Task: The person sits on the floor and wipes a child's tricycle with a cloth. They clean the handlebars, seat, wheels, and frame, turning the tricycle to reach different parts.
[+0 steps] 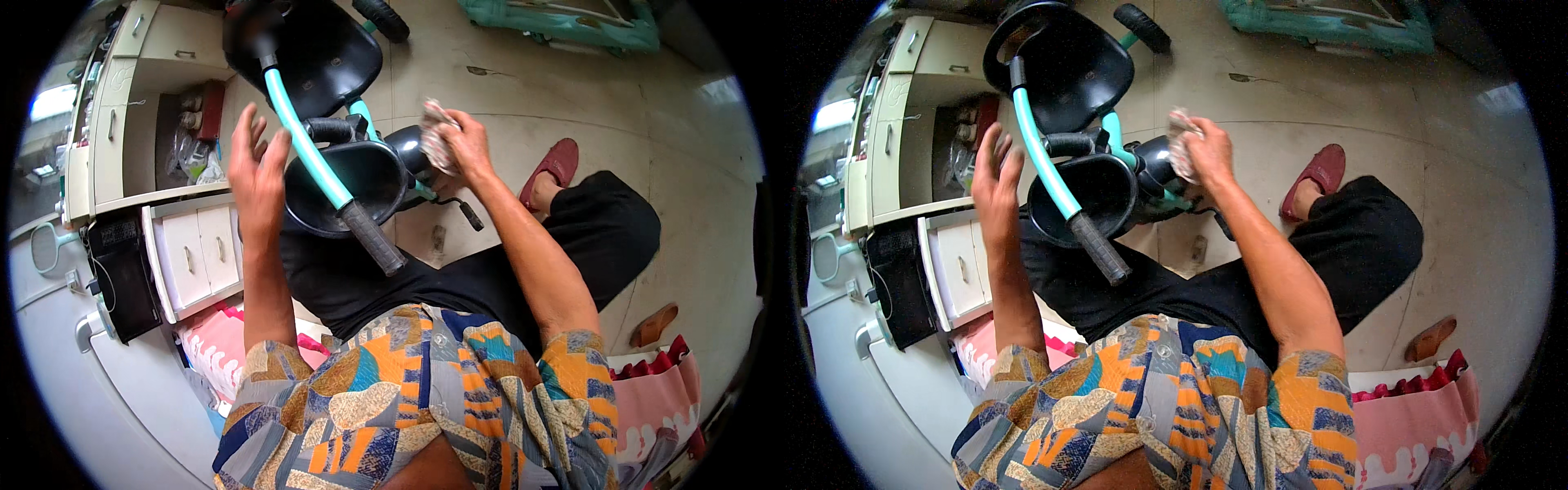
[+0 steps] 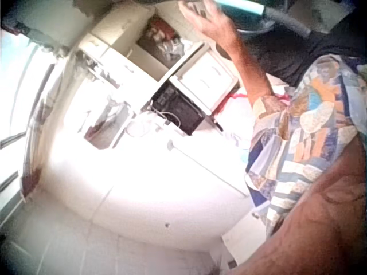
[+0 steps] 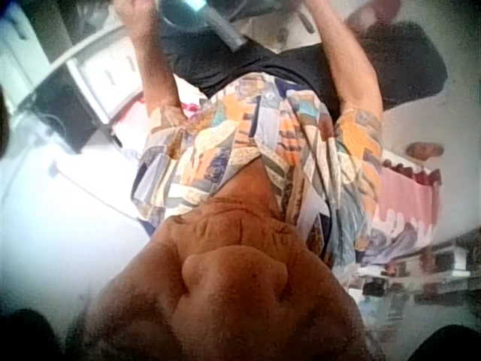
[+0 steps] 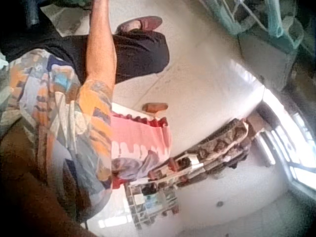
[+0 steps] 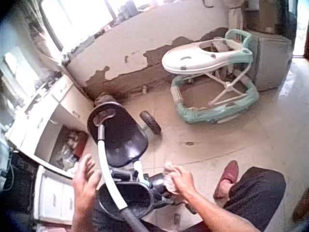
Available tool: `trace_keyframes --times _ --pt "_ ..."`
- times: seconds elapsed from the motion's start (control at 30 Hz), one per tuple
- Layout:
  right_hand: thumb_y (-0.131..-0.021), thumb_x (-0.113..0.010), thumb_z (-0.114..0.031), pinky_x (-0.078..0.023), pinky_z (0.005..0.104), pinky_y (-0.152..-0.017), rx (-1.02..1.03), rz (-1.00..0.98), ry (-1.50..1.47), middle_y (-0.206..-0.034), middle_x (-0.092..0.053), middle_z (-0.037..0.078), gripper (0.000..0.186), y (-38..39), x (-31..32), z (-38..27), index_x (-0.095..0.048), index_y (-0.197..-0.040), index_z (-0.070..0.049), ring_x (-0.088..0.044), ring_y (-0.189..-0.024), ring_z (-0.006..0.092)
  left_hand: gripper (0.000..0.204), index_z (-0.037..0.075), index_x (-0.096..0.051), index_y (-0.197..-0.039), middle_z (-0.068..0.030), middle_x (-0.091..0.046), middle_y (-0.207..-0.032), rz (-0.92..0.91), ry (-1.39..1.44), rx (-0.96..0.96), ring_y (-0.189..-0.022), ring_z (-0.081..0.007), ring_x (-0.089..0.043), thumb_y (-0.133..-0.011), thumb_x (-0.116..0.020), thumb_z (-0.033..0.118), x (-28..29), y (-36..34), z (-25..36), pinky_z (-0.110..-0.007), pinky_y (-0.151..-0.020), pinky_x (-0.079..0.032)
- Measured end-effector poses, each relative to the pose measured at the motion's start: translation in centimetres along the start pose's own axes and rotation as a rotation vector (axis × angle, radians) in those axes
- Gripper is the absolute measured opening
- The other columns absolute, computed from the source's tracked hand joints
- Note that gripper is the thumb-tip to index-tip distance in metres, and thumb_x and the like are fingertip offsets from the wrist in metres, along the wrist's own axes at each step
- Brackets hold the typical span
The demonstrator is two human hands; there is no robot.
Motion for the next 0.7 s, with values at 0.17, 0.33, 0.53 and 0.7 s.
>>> trace_keyframes --times 0.17,0.33,0.53,0.7 --pt "-0.084 -0.061 -0.011 -0.052 0.0325 -0.088 0.056 -0.128 -0.144 -0.106 -0.070 0.011 0.035 0.8 -4.4 -3.3 -0.066 -0.118 -0.006 -0.066 -0.094 0.0201 0.085 -0.009 -0.024 -0.149 -0.0271 -0.050 -0.132 -0.054 0.023 0.183 -0.123 -0.0297 -0.054 -0.088 -0.071 0.027 -4.2 -2.6 -3.1 -0.036 -0.100 -0.045" --pt "-0.089 -0.055 -0.028 -0.042 0.0423 -0.090 0.531 -0.155 0.496 -0.105 -0.069 0.006 0.033 2.2 -7.1 -3.6 -0.068 -0.119 -0.027 -0.058 -0.108 0.0259 0.066 -0.012 -0.027 -0.145 -0.0252 -0.049 -0.131 -0.013 0.187 0.240 -0.104 -0.0273 -0.066 -0.090 -0.059 0.007 -4.6 -2.4 -3.7 -0.033 -0.091 -0.051" --pt "-0.092 -0.055 -0.035 -0.045 0.0439 -0.084 0.281 -0.218 0.556 -0.098 -0.071 0.011 0.031 -1.0 -6.8 -0.5 -0.069 -0.119 -0.028 -0.064 -0.096 0.0307 0.047 -0.010 -0.040 -0.134 -0.0264 -0.050 -0.129 -0.056 0.316 0.212 -0.102 -0.0328 -0.068 -0.092 -0.051 0.008 -4.7 -2.4 -3.3 -0.037 -0.090 -0.053" --pt "-0.092 -0.055 -0.037 -0.050 0.0505 -0.078 0.045 -0.087 0.564 -0.096 -0.071 0.016 0.029 -1.9 -2.9 2.2 -0.072 -0.108 -0.021 -0.066 -0.088 0.0378 0.059 -0.010 -0.032 -0.140 -0.0257 -0.049 -0.130 -0.081 0.335 0.218 -0.102 -0.0306 -0.067 -0.090 -0.057 0.007 -4.6 -2.4 -3.4 -0.035 -0.092 -0.052"
Point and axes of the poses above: each hand's wrist, its own y-axis away from the middle knuckle, its own x-axis out of the back of the hand, z = x × y, the point moved 5 cm from there along -y, towards the middle knuckle
